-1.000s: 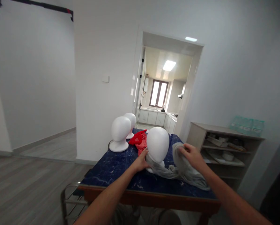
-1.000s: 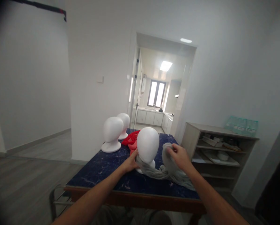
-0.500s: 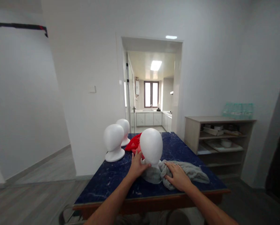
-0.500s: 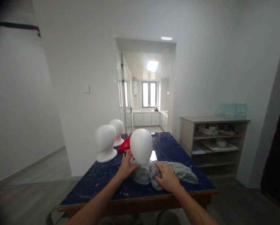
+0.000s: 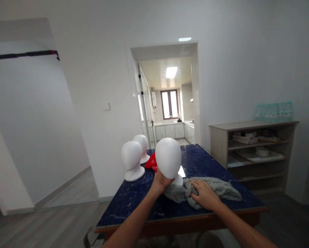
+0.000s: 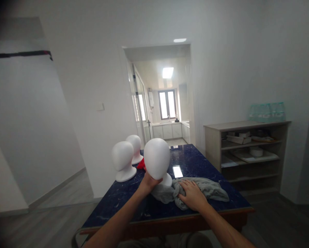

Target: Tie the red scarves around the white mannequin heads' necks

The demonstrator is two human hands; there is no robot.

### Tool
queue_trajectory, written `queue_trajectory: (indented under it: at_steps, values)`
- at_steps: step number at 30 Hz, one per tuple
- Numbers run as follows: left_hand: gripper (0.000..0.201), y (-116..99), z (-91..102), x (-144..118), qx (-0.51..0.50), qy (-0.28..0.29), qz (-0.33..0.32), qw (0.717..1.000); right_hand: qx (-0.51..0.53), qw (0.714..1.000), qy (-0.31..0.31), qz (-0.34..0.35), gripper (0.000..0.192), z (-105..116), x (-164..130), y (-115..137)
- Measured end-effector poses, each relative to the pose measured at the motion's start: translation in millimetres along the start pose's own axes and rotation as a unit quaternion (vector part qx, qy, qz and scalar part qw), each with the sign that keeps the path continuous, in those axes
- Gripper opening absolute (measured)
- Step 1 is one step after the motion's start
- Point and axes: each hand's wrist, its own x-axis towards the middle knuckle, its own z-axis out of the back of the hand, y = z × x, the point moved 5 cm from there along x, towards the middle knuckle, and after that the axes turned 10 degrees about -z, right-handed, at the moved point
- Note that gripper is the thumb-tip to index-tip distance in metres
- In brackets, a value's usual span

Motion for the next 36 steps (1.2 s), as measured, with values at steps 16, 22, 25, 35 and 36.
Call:
queue_trajectory:
  at_steps: [16,22,25,35,36]
  values:
    - [0.092,82.8,257.4,-101.0,0.079,0.043,0.181,0.979,-0.022,0.999,-0.029,0.02,0.059,0.7,-3.7,-1.2]
    - [0.097,107.5,261.1,-114.6,0.067,0.018,0.194,0.979,-0.025,0.999,-0.031,0.021,0.059,0.1,-2.3,-4.1]
    - [0.101,102.5,256.2,-116.4,0.065,0.016,0.186,0.98,-0.023,0.999,-0.033,0.023,0.057,-0.6,-1.7,-6.1]
    - [0.094,74.8,237.9,-112.8,0.061,-0.001,0.156,0.986,-0.093,0.994,-0.025,0.045,0.045,9.3,-6.2,6.6]
    - [0.091,77.6,235.6,-114.0,0.051,0.006,0.158,0.986,-0.113,0.992,-0.019,0.05,0.042,11.3,-7.3,11.3]
